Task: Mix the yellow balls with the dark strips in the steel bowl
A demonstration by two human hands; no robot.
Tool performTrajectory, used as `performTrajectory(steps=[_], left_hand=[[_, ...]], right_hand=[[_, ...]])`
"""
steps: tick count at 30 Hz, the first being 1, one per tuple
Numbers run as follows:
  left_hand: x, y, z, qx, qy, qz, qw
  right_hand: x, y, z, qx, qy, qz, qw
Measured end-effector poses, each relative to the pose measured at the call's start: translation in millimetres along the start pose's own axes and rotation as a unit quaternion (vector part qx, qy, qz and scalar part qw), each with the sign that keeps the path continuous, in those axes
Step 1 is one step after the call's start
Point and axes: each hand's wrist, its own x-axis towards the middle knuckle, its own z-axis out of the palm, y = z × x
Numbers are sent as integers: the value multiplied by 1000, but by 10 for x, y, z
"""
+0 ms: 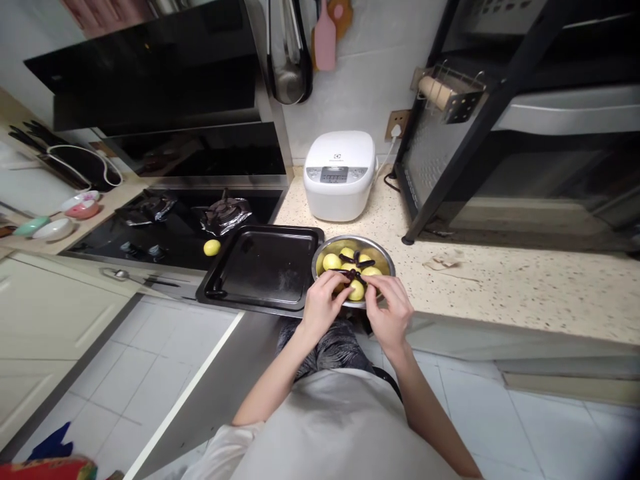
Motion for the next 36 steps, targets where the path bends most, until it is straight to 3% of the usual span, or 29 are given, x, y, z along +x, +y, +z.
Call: performTrajectory(steps=[4,7,11,14,17,19,22,25,32,36], left_hand=[[-15,18,-124,19,4,7,1000],[-16,-56,-433,77,14,8,997],[-106,-278,-1213,239,23,-49,969],[-250,-465,-1861,375,11,-131,917],[-347,-637,-2339,467,-59,-175,865],[-354,-727,-2521,478,-131,-195,846],[-297,-821,-2625,469,-216,-220,828],[-217,-897,-2632,458,-257,-233,818],[-115,-1013,-2657,425,-301,-227,823],[-31,-891,-2547,377,-286,-185,861]], right_hand=[[-8,35,-14,3,0,-27,1000],[-12,87,-30,2,14,-44,999],[-14,119,-22,2,23,-54,998],[-33,74,3,7,16,-62,998],[-51,15,32,11,7,-63,998],[-54,-6,42,11,1,-61,998],[-47,-5,35,11,6,-70,997],[-34,9,11,14,15,-77,997],[-7,-20,-37,15,18,-61,998],[10,-9,-68,12,23,-55,998]])
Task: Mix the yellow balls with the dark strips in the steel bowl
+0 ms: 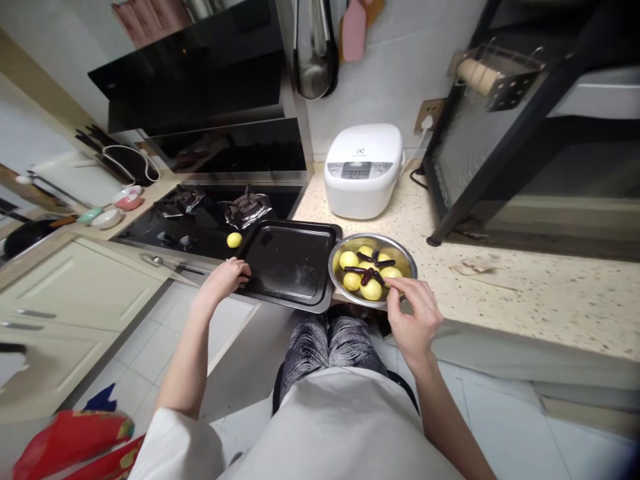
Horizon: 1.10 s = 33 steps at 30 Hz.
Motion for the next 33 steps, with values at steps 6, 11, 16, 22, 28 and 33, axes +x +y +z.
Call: performTrajectory(steps=[6,11,16,22,28,33], left_hand=[[208,917,15,-175,172,127,961],[572,1759,217,-253,204,221,919],[900,2136,454,-209,187,266,922],[1052,2216,568,-174,190,264,929],[914,2138,496,-185,207,245,929],[532,1637,375,-174,273,121,939]], right_hand=[[15,32,-44,-2,11,2,1000],[12,10,-65,0,5,-3,1000],[17,7,-103,-13,1,-3,1000],[31,17,-120,-15,-1,-1,1000],[19,32,-105,-11,-2,3,1000],[14,70,-117,-5,5,7,1000]])
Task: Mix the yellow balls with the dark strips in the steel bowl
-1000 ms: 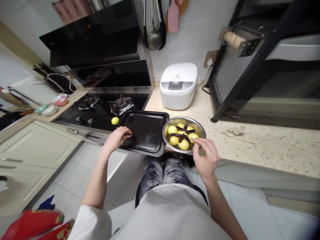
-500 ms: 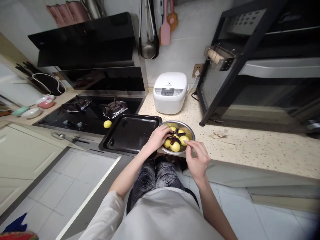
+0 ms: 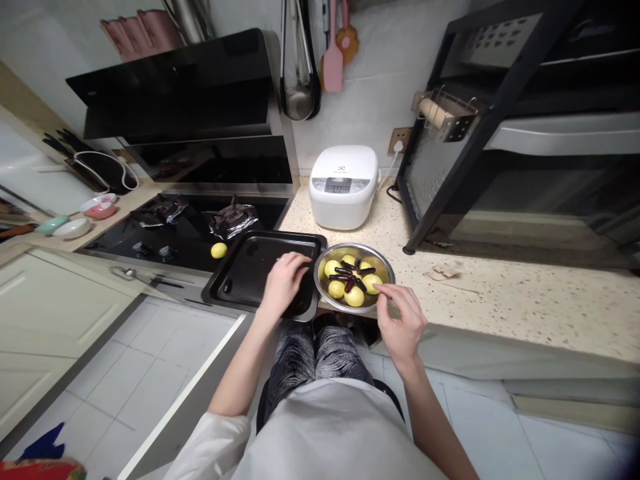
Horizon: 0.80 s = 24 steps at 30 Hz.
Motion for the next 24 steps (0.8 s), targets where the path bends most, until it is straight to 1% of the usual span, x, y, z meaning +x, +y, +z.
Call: performTrajectory(steps=[2,3,4,6,8,9,10,12,15,19,21,24], left_hand=[[-183,-212,-244,52,24,-78,995],[-279,-321,-364,94,38,-127,987],[-373,-427,-475,143,47,-179,972],[-545,-611,-655,229,47,-269,934],[-675,-746,-766,286,33,-332,899],[-719,-795,-795,300,23,-353,886],[-748,-834,-810,308,13,-367,877],[-766,-885,-808,310,-2,-384,870],[-727,-916,-771,298,-24,-393,870],[-666,-902,-734,284,-63,-397,871],[-647,-869,-723,285,-59,-389,874],[-606,-751,-684,269,-25,-365,891]], right_hand=[[-8,23,4,-2,1,3,1000],[-15,34,12,-3,1,5,1000],[-23,44,23,-3,-1,8,1000],[-43,54,53,-1,-4,12,1000],[-59,49,85,3,-9,13,1000],[-64,43,96,5,-10,12,1000],[-67,35,103,7,-11,10,1000],[-63,22,103,9,-11,5,1000],[-44,19,72,2,-8,2,1000],[-19,31,28,-14,-2,7,1000],[-12,28,20,-16,-1,9,1000],[-13,2,29,-9,-3,10,1000]])
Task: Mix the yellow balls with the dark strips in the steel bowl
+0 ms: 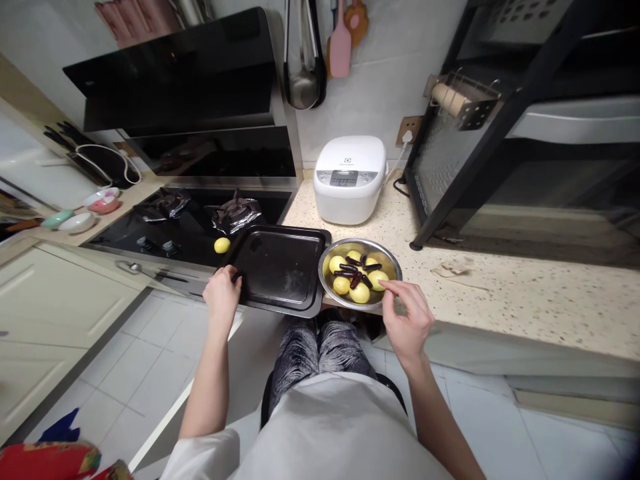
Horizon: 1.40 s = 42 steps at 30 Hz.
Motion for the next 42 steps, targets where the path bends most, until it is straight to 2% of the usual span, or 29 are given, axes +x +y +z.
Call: performTrajectory(steps=[2,4,7,10,13,16,20,25,27,31,37,42], left_hand=[[-80,147,-19,-50,28,47,997],[-206,354,-30,-122,51,130,983],[-466,728,-28,-249,59,262,930],[-736,1082,-15,-341,44,352,871],[-929,1327,9,-399,25,401,825],[-1019,1445,43,-427,17,411,805],[-1053,1462,66,-443,21,399,803],[-1071,1361,51,-435,43,355,827],[-1072,1310,53,-430,45,345,833],[-1072,1247,60,-425,46,341,837],[-1072,1233,37,-420,42,342,839],[-1064,1207,56,-416,41,344,841]], right_hand=[[-9,-34,19,6,-6,3,1000],[-24,-77,46,11,-17,7,1000],[-48,-146,92,30,-40,-8,999],[-66,-191,122,57,-75,-32,995],[-83,-192,117,75,-121,-29,989],[-97,-165,84,87,-144,-17,986],[-79,-90,52,85,-159,4,984],[-20,149,73,3,-58,62,996],[-9,250,89,-35,-42,75,996],[-14,348,119,-70,-72,74,992],[-15,353,117,-76,-97,85,989],[9,359,55,-62,-88,93,990]])
